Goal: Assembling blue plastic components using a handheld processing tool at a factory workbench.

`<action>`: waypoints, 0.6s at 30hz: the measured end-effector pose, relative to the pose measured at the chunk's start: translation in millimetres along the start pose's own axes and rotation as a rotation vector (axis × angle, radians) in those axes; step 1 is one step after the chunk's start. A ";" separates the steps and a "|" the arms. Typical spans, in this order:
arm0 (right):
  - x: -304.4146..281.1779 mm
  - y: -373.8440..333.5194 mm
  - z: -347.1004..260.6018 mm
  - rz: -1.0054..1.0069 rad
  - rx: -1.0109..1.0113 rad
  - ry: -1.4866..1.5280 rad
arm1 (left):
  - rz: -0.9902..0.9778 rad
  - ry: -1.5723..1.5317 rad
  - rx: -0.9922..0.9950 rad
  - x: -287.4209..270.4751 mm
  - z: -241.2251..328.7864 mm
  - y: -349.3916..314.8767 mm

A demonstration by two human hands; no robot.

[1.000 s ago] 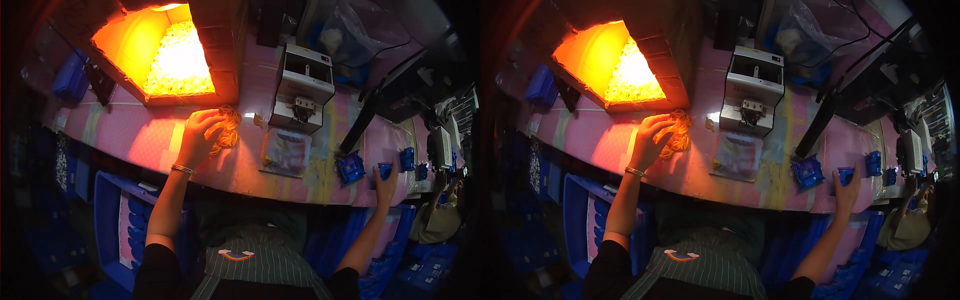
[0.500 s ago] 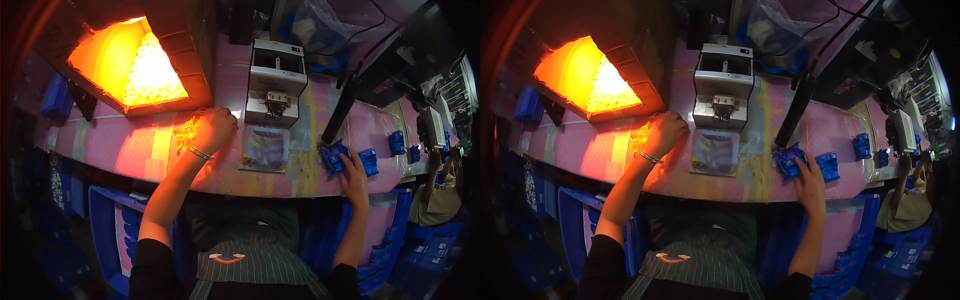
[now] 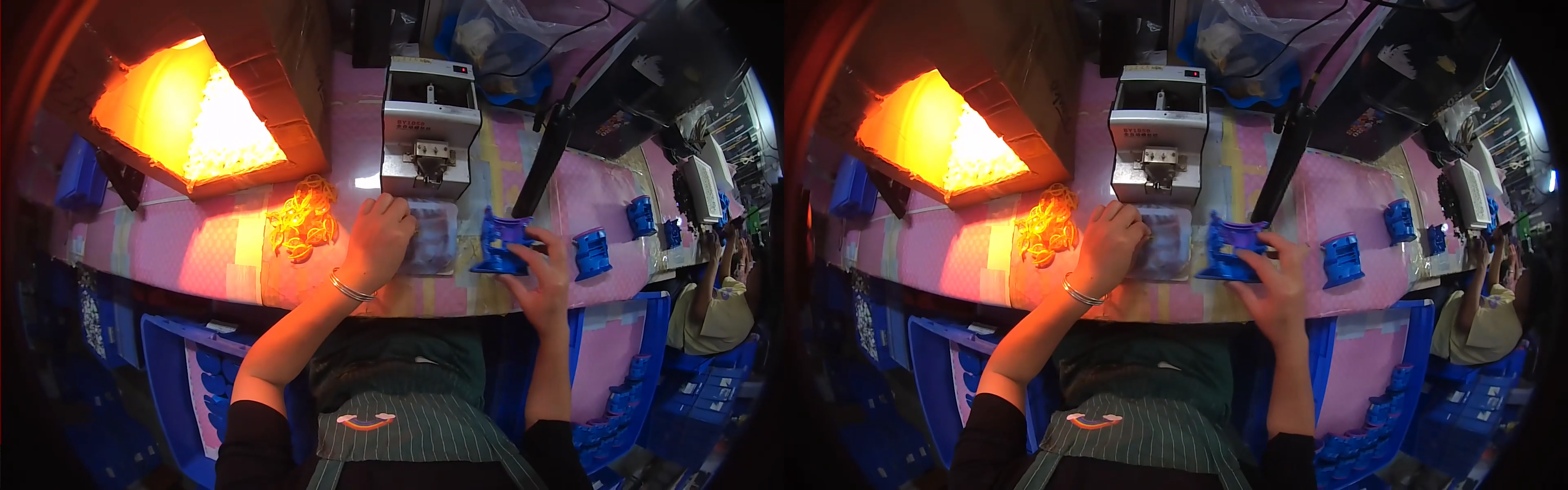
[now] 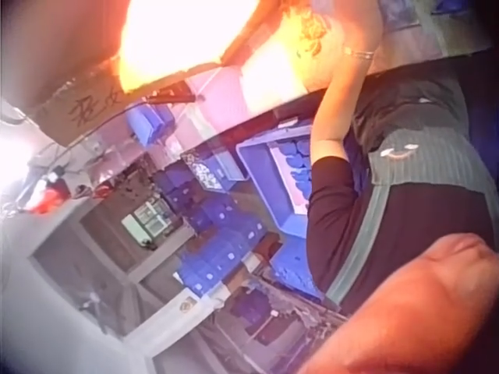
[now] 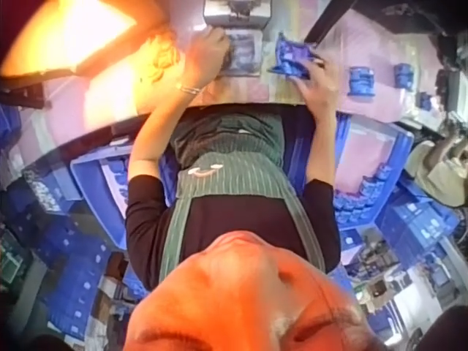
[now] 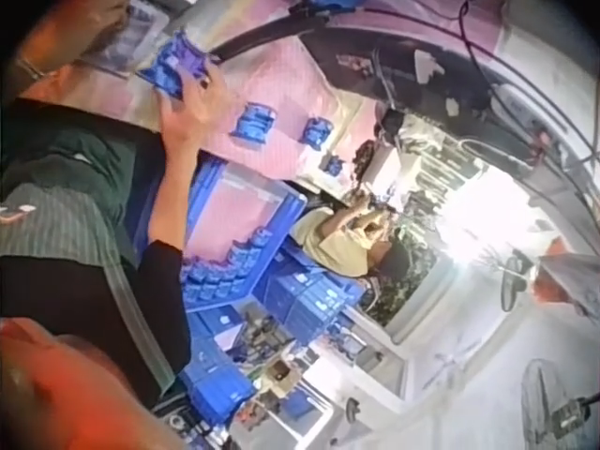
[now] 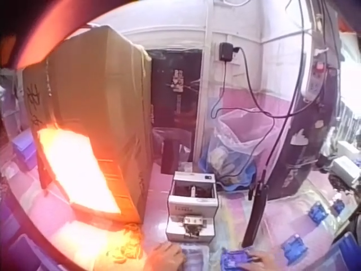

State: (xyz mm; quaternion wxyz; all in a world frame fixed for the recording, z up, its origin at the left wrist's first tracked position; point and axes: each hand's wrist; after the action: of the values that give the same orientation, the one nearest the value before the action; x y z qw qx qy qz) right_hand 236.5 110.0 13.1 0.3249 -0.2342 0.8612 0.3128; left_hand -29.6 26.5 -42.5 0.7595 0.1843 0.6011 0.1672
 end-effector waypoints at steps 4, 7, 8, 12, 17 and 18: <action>33.3 16.2 -20.7 -0.004 -0.147 0.018 | 0.019 -0.070 -0.036 -5.8 -2.2 -2.4; 61.5 25.0 -31.6 -0.022 -0.250 0.065 | 0.100 -0.188 -0.110 -15.1 -12.0 -6.5; 72.6 25.4 -30.0 -0.048 -0.254 0.043 | 0.160 -0.232 -0.172 -20.2 -15.5 -6.9; 81.5 22.8 -29.9 -0.114 -0.255 -0.078 | 0.186 -0.339 -0.309 -47.7 -2.4 -19.5; 52.0 40.4 -5.2 0.273 -0.145 -0.064 | 0.116 -0.251 -0.052 -27.8 44.8 -38.2; 46.9 52.4 8.1 0.412 -0.140 -0.101 | 0.029 -0.192 -0.063 -19.2 48.7 -40.6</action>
State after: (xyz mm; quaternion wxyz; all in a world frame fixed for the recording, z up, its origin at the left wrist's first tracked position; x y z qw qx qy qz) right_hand 176.2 142.5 -4.6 0.2798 -0.0590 0.8497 0.4430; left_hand 15.0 -22.0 -35.4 0.8164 0.1844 0.5173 0.1787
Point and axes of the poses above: each hand's wrist, its own y-axis towards the middle knuckle, its own x-axis out of the palm, z = x × y, and after that the axes turned 3 degrees about y, right-handed
